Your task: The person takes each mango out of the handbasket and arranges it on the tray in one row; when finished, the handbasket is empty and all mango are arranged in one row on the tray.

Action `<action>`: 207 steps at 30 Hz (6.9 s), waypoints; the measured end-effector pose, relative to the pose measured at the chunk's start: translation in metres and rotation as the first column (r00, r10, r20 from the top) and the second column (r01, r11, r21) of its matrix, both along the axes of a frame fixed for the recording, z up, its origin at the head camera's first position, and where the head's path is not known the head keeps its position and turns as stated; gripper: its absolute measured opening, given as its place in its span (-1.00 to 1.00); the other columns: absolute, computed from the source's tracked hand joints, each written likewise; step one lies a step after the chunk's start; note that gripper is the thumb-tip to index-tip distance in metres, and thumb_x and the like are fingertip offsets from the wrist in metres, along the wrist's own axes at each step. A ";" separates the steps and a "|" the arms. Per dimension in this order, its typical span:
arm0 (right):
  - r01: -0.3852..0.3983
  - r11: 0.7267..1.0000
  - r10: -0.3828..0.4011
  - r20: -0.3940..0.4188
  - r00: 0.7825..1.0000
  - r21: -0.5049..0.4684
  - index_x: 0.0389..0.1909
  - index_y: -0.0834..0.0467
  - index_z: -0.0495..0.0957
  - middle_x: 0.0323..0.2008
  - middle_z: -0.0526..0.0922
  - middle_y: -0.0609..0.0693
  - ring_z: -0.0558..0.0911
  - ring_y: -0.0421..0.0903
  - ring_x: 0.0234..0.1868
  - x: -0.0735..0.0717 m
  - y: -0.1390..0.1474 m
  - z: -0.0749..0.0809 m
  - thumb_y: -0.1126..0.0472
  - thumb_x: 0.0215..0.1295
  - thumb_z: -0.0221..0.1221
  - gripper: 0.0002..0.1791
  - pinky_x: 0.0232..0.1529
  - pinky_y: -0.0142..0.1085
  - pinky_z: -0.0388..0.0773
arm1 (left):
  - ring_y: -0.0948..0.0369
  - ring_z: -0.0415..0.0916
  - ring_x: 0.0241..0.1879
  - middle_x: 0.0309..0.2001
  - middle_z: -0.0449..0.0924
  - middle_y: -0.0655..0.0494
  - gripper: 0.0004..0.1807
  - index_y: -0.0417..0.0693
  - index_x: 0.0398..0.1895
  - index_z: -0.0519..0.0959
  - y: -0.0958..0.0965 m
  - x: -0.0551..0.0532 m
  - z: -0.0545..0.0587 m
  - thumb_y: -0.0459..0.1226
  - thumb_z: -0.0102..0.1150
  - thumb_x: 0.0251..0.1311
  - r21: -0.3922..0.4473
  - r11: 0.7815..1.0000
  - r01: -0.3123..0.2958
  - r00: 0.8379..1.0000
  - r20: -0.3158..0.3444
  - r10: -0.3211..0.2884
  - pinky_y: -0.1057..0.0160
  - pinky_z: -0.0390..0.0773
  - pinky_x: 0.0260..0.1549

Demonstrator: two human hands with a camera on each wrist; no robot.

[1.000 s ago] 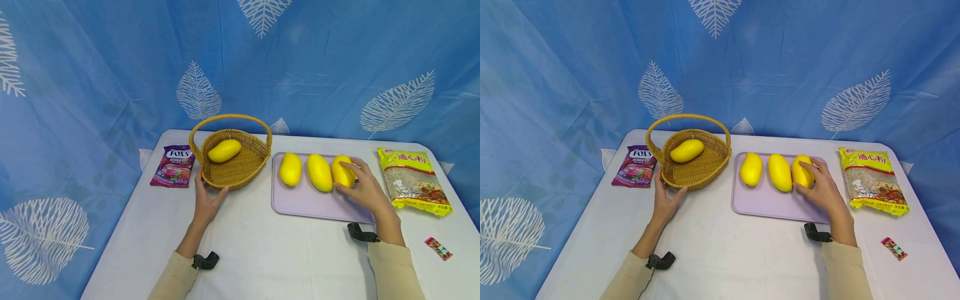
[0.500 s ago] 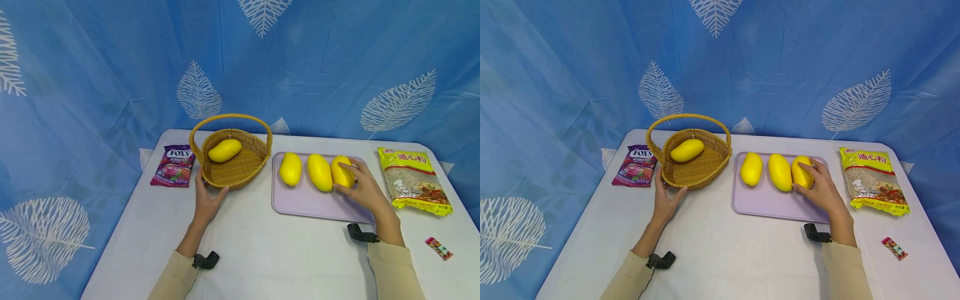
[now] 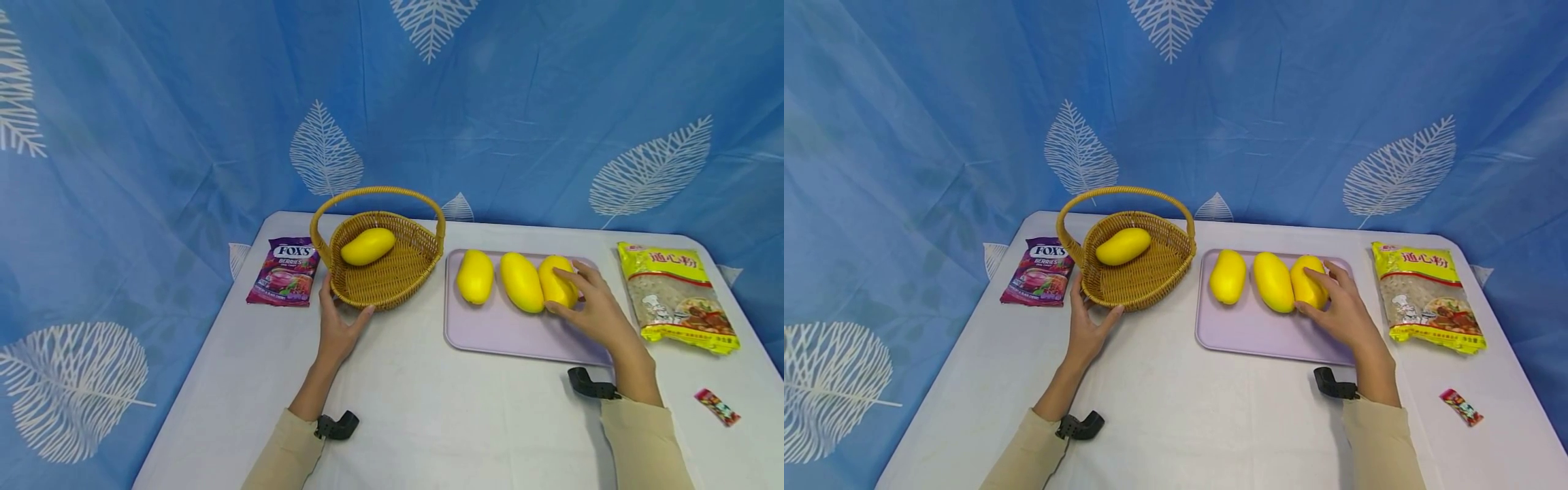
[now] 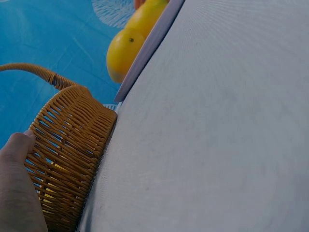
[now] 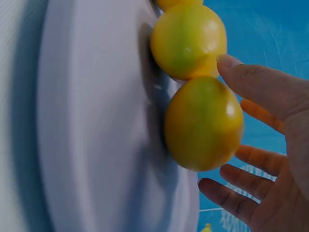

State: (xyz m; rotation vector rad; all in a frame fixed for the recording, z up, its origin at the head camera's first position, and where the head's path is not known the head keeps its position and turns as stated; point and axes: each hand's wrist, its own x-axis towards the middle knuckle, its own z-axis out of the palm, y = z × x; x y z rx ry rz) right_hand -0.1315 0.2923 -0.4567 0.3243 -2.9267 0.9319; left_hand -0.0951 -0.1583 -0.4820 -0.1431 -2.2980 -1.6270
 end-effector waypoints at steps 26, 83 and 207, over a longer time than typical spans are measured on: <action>-0.313 0.950 0.297 -0.303 0.906 -0.004 0.29 0.07 0.46 0.40 0.30 0.19 0.30 0.24 0.36 -0.006 -0.119 0.063 0.21 0.08 0.44 -0.31 0.21 0.25 0.36 | -0.31 0.04 0.39 0.45 -0.05 -0.42 0.07 -0.31 0.53 -0.21 0.000 0.001 -0.001 -0.35 0.34 0.14 0.014 1.000 0.005 1.000 0.000 -0.005 -0.23 0.17 0.31; -0.570 0.821 0.566 0.164 0.808 -0.023 0.27 -0.02 0.44 0.51 0.08 -0.02 0.25 0.06 0.45 -0.106 -0.298 0.010 -0.07 0.17 0.36 -0.35 0.38 -0.04 0.32 | -0.26 0.00 0.43 0.46 -0.07 -0.39 0.07 -0.35 0.51 -0.21 0.001 -0.001 0.007 -0.36 0.34 0.14 -0.032 0.999 -0.006 0.999 0.052 0.008 -0.28 0.08 0.36; -0.032 0.995 0.015 -0.182 0.983 -0.090 0.18 0.30 0.47 0.47 0.09 0.18 0.12 0.34 0.42 -0.015 0.030 0.050 0.49 -0.07 0.41 -0.31 0.42 -0.08 0.19 | -0.29 0.02 0.41 0.46 -0.08 -0.42 0.06 -0.32 0.52 -0.21 0.000 0.000 0.002 -0.34 0.34 0.15 0.005 1.000 0.007 1.000 0.018 -0.008 -0.22 0.14 0.33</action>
